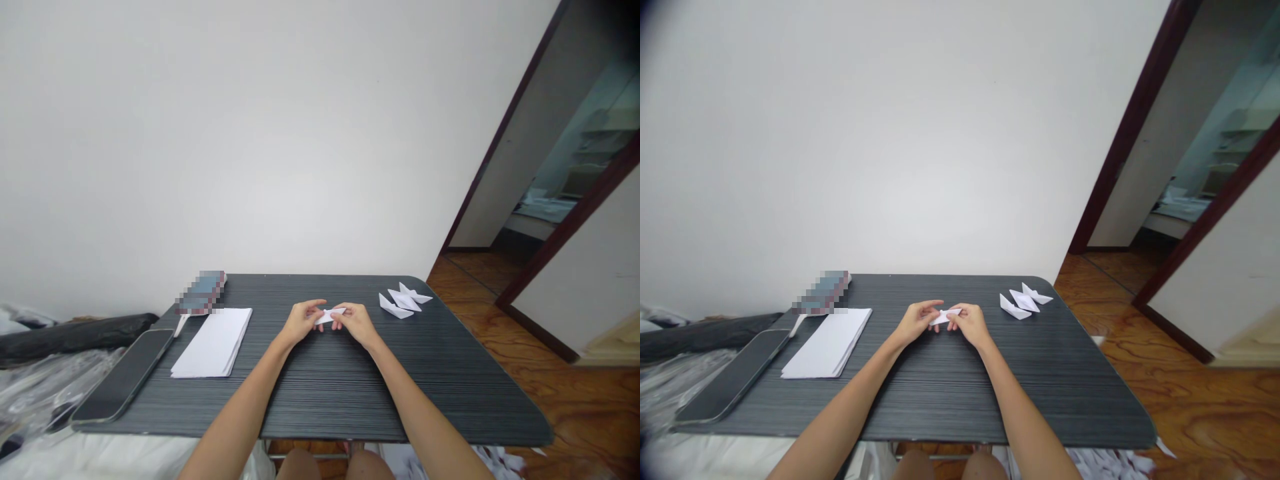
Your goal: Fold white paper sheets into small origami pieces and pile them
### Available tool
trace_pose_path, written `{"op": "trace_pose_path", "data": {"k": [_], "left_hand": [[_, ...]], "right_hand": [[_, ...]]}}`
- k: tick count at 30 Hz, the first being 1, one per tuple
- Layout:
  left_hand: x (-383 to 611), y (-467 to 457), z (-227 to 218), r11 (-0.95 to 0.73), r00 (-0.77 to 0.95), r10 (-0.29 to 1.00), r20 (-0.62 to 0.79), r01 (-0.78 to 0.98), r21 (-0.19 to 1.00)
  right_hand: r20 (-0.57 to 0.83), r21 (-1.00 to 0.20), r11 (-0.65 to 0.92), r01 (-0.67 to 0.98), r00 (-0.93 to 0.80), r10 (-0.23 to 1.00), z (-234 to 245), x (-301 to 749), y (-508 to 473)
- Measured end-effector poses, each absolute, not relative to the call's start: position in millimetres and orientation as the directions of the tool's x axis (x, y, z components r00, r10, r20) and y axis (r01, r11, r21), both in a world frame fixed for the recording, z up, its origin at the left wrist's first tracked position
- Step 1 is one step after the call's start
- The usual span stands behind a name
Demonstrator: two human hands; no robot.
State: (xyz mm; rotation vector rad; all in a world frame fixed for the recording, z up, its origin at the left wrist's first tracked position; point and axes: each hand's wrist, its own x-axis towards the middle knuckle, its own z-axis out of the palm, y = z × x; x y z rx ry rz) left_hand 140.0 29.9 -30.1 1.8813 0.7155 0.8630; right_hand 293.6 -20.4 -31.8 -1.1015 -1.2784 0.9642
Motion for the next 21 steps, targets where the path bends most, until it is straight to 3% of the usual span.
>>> {"op": "trace_pose_path", "data": {"k": [14,21], "left_hand": [[140.7,27.3,-28.8,-0.272,0.711,0.688,0.147,0.065,0.96],[131.0,34.8,-22.9,-0.108,0.818,0.572,0.069,-0.008,0.994]], "right_hand": [[0.238,-0.971,0.237,0.027,0.049,0.97,-38.9,291.6,-18.2],[0.14,-0.99,0.14,-0.015,-0.026,0.99,-30.5,301.3,-21.7]]}}
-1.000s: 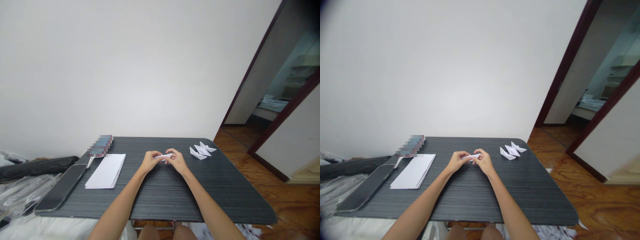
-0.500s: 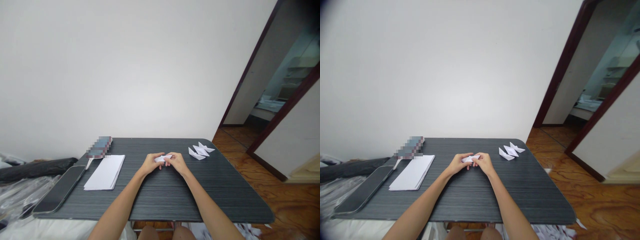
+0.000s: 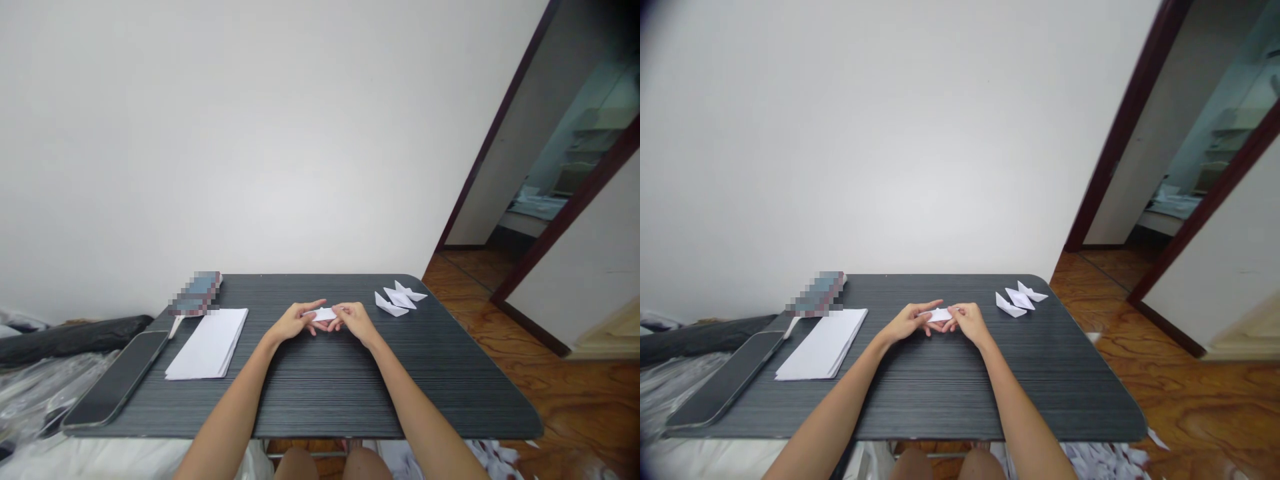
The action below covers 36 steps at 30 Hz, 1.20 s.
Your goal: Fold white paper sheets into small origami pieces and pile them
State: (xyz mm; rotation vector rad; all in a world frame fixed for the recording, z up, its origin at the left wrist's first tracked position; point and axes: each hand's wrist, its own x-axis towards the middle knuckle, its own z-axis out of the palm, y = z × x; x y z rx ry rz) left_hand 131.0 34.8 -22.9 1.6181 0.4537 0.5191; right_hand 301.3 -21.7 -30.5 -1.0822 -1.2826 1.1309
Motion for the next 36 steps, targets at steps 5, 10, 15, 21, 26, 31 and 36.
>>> {"op": "trace_pose_path", "data": {"k": [5,10,15,21,26,31,36], "left_hand": [[126.7,37.7,-23.7,0.015,0.833,0.553,0.023,-0.038,0.999],[117.0,44.6,-21.3,-0.035,0.774,0.625,0.1,-0.101,0.994],[109.3,54.1,-22.5,-0.144,0.553,0.803,0.221,-0.181,0.973],[126.0,49.2,-35.0,-0.211,0.532,0.821,0.209,-0.057,0.976],[129.8,45.4,-40.0,-0.332,0.545,0.799,0.255,0.045,0.942],[131.4,41.1,-38.6,-0.391,0.578,0.773,0.262,0.109,0.914],[132.2,42.2,-40.4,-0.398,0.586,0.766,0.263,0.112,0.911]], "right_hand": [[0.093,-0.995,0.09,-0.039,-0.101,0.99,-29.5,300.8,-23.4],[0.074,-0.997,0.073,-0.03,-0.048,0.996,-28.0,309.7,-25.1],[0.204,-0.978,0.192,0.086,0.155,0.967,-33.1,340.9,-22.9],[0.255,-0.956,0.239,0.169,0.076,0.964,-41.1,339.3,-18.3],[0.215,-0.958,0.213,0.193,-0.008,0.976,-37.3,326.4,-22.1],[0.182,-0.954,0.199,0.225,-0.094,0.979,-32.7,322.3,-25.5],[0.157,-0.961,0.178,0.213,-0.11,0.981,-31.0,322.4,-25.5]]}}
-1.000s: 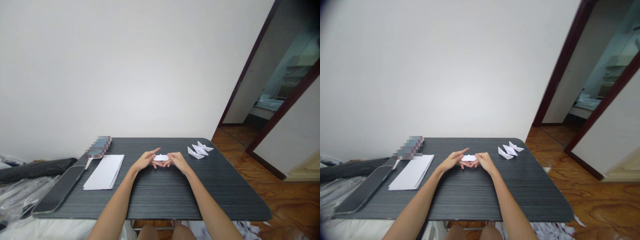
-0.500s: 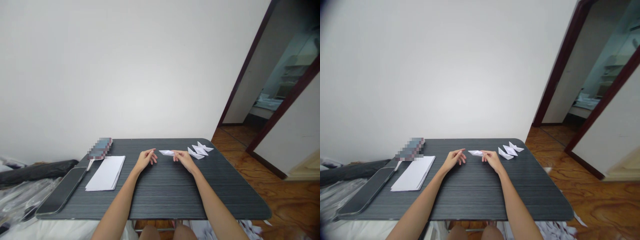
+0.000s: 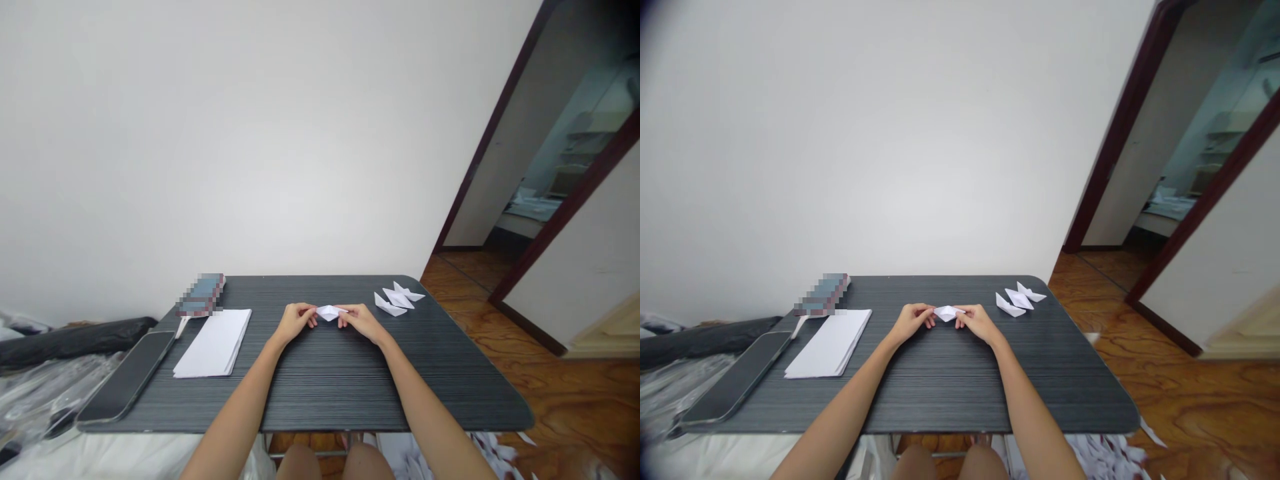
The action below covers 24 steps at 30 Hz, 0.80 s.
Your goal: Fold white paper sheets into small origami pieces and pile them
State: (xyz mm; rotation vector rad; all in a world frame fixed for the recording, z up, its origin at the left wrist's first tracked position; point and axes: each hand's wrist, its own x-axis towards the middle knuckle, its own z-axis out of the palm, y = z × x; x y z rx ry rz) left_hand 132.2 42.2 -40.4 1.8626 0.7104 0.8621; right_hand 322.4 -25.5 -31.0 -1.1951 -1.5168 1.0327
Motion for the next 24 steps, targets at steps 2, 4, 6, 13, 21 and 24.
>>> {"op": "trace_pose_path", "data": {"k": [2,4,6,13,21,24], "left_hand": [[132.6,43.6,-41.9,-0.385,0.559,0.784,0.27,0.096,0.918],[132.3,44.6,-42.5,-0.385,0.526,0.802,0.282,0.095,0.918],[130.9,45.0,-41.5,-0.409,0.5,0.814,0.297,0.129,0.903],[120.2,41.6,-28.3,-0.611,0.444,0.784,0.434,0.427,0.667],[118.6,37.6,-20.7,-0.638,0.446,0.765,0.464,0.617,0.461],[118.8,37.3,-20.1,-0.649,0.462,0.754,0.466,0.634,0.421]], "right_hand": [[0.158,-0.963,0.166,0.211,-0.055,0.986,-31.8,326.9,-24.5],[0.165,-0.959,0.151,0.241,0.038,0.986,-32.3,335.0,-24.3],[0.184,-0.936,0.125,0.328,0.156,0.97,-31.6,345.7,-26.0],[0.388,-0.707,-0.011,0.707,0.401,0.83,-23.8,380.8,-43.3],[0.624,-0.435,0.043,0.899,0.267,0.735,-23.0,373.7,-42.7],[0.537,-0.329,0.147,0.933,0.057,0.841,-32.2,357.5,-38.4]]}}
